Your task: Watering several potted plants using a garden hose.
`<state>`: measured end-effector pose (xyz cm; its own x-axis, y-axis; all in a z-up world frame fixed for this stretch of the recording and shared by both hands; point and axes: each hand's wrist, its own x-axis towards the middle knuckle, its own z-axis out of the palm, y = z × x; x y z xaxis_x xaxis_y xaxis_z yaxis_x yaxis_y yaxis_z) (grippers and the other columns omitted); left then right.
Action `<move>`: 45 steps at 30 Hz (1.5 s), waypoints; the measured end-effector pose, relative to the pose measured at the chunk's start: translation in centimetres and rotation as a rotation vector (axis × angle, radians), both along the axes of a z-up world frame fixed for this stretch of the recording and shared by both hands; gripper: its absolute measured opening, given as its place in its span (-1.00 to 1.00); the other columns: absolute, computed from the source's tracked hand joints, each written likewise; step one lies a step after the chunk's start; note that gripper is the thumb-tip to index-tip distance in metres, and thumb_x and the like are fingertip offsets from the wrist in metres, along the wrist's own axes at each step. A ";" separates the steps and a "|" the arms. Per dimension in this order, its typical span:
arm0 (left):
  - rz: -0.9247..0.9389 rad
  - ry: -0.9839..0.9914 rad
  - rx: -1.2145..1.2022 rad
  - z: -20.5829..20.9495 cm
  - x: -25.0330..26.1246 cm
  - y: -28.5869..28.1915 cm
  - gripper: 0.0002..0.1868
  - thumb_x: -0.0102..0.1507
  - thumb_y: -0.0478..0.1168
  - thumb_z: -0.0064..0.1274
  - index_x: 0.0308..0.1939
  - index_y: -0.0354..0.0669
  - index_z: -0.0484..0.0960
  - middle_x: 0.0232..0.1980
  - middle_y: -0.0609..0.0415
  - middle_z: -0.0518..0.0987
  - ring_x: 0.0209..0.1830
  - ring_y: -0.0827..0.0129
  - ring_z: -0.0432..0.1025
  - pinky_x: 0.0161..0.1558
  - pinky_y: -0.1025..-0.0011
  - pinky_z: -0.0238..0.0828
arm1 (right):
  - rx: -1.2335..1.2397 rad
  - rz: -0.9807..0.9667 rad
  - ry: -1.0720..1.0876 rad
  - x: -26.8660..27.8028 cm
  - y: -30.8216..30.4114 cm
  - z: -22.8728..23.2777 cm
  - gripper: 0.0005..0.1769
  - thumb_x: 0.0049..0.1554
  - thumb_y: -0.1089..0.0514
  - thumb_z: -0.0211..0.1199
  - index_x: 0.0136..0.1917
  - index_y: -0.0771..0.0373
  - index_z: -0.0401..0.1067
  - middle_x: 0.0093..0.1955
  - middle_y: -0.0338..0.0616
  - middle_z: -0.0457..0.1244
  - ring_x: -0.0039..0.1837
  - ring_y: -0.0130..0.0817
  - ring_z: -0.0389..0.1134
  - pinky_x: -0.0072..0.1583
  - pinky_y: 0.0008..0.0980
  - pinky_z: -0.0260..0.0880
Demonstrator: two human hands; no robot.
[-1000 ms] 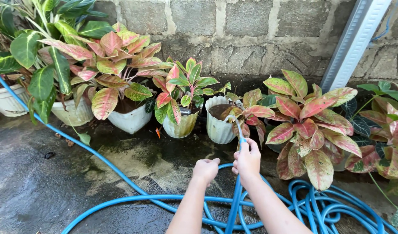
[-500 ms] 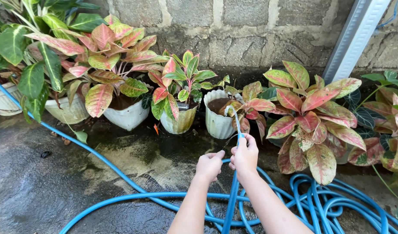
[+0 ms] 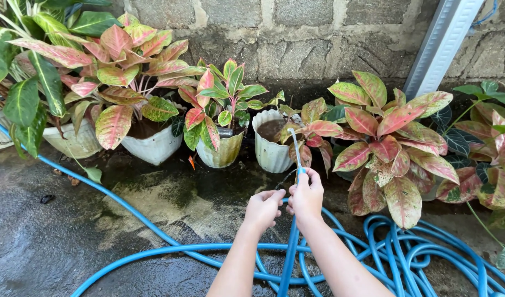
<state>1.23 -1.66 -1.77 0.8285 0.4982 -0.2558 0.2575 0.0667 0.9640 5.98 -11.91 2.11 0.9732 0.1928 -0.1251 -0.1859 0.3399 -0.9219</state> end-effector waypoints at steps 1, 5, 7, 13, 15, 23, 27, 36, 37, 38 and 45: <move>-0.001 0.002 0.000 -0.1 0.0 0.1 -0.48 0.21 0.12 0.15 0.11 -0.13 0.69 -0.20 0.21 0.64 -0.41 0.55 0.48 -0.48 0.48 0.38 | 0.000 -0.001 0.002 0.0 0.0 0.0 -0.77 0.34 -0.04 -0.09 0.18 0.05 0.23 -0.44 -0.27 0.07 -0.55 -0.51 -0.04 -0.50 -0.41 -0.09; -0.032 -0.051 -0.044 -0.6 0.2 0.3 -0.46 0.24 0.11 0.13 0.14 -0.18 0.65 -0.13 0.17 0.68 -0.30 0.53 0.52 -0.34 0.50 0.47 | -0.018 -0.003 0.000 -0.2 0.2 -0.1 -0.76 0.34 -0.02 -0.08 0.21 0.04 0.23 -0.44 -0.26 0.08 -0.55 -0.52 -0.03 -0.51 -0.42 -0.09; -0.027 -0.051 -0.052 -1.0 0.4 0.5 -0.46 0.24 0.11 0.12 0.14 -0.19 0.66 -0.13 0.16 0.69 -0.28 0.53 0.53 -0.31 0.50 0.49 | -0.029 0.000 0.000 -0.4 0.3 -0.1 -0.76 0.34 -0.01 -0.08 0.22 0.05 0.23 -0.44 -0.26 0.08 -0.55 -0.51 -0.03 -0.51 -0.42 -0.09; -0.018 -0.040 -0.043 -1.9 0.3 1.2 -0.45 0.23 0.14 0.14 0.13 -0.18 0.66 -0.11 0.16 0.67 -0.28 0.49 0.54 -0.30 0.47 0.49 | 0.018 0.011 0.006 -0.2 0.6 -0.6 -0.78 0.34 -0.01 -0.09 0.20 0.05 0.22 -0.45 -0.25 0.07 -0.57 -0.52 -0.06 -0.51 -0.42 -0.11; -0.019 -0.044 -0.028 -2.4 0.3 1.5 -0.44 0.22 0.15 0.15 0.09 -0.20 0.69 -0.11 0.13 0.66 -0.29 0.46 0.53 -0.31 0.46 0.48 | 0.053 0.011 0.001 0.0 0.8 -0.9 -0.79 0.35 -0.01 -0.09 0.18 0.06 0.21 -0.45 -0.25 0.06 -0.57 -0.52 -0.07 -0.51 -0.42 -0.11; 0.024 -0.053 -0.028 -1.9 -0.4 2.1 -0.45 0.22 0.15 0.13 0.10 -0.17 0.69 -0.08 0.11 0.68 -0.27 0.45 0.57 -0.31 0.45 0.50 | 0.034 0.012 0.027 0.5 1.0 -1.5 -0.79 0.34 -0.01 -0.10 0.20 0.03 0.21 -0.46 -0.26 0.04 -0.58 -0.50 -0.07 -0.52 -0.41 -0.10; 0.048 -0.074 -0.040 -1.8 -0.6 2.2 -0.46 0.22 0.13 0.12 0.10 -0.17 0.68 -0.08 0.11 0.69 -0.26 0.43 0.57 -0.30 0.44 0.52 | 0.055 0.016 0.021 0.7 0.9 -2.0 -0.78 0.34 -0.01 -0.10 0.21 0.02 0.21 -0.45 -0.26 0.05 -0.58 -0.51 -0.07 -0.52 -0.41 -0.09; 0.042 -0.072 -0.061 -1.3 -0.7 2.0 -0.44 0.23 0.14 0.09 0.12 -0.19 0.68 -0.04 0.10 0.69 -0.24 0.46 0.56 -0.28 0.45 0.51 | 0.057 0.022 0.043 0.9 0.9 -1.8 -0.79 0.34 -0.01 -0.10 0.20 0.01 0.21 -0.45 -0.26 0.05 -0.58 -0.51 -0.09 -0.52 -0.41 -0.10; 0.040 -0.072 -0.061 -1.4 -0.7 2.0 -0.44 0.23 0.14 0.09 0.12 -0.19 0.68 -0.04 0.10 0.69 -0.24 0.46 0.56 -0.28 0.45 0.51 | 0.057 0.020 0.043 0.9 0.9 -1.7 -0.79 0.34 -0.01 -0.10 0.20 0.01 0.21 -0.45 -0.26 0.05 -0.58 -0.51 -0.09 -0.52 -0.41 -0.10; 0.046 -0.066 -0.062 -1.4 -0.7 2.1 -0.42 0.23 0.14 0.09 0.14 -0.19 0.67 -0.02 0.10 0.69 -0.23 0.45 0.57 -0.27 0.44 0.51 | 0.056 0.020 0.042 0.8 0.9 -1.7 -0.79 0.34 -0.01 -0.10 0.20 0.02 0.21 -0.45 -0.26 0.05 -0.58 -0.52 -0.09 -0.52 -0.41 -0.10; 0.057 -0.060 -0.111 -2.1 -0.1 2.4 -0.39 0.24 0.16 0.07 0.18 -0.21 0.65 0.04 0.07 0.71 -0.20 0.41 0.58 -0.22 0.40 0.54 | 0.059 0.025 0.046 0.6 0.8 -1.3 -0.79 0.34 -0.01 -0.10 0.20 0.02 0.21 -0.45 -0.26 0.04 -0.58 -0.51 -0.09 -0.51 -0.41 -0.09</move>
<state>1.14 0.79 -3.90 0.8152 0.5161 -0.2628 0.1927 0.1862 0.9634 6.63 -11.15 0.77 0.9614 0.2257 -0.1573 -0.2369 0.3883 -0.8906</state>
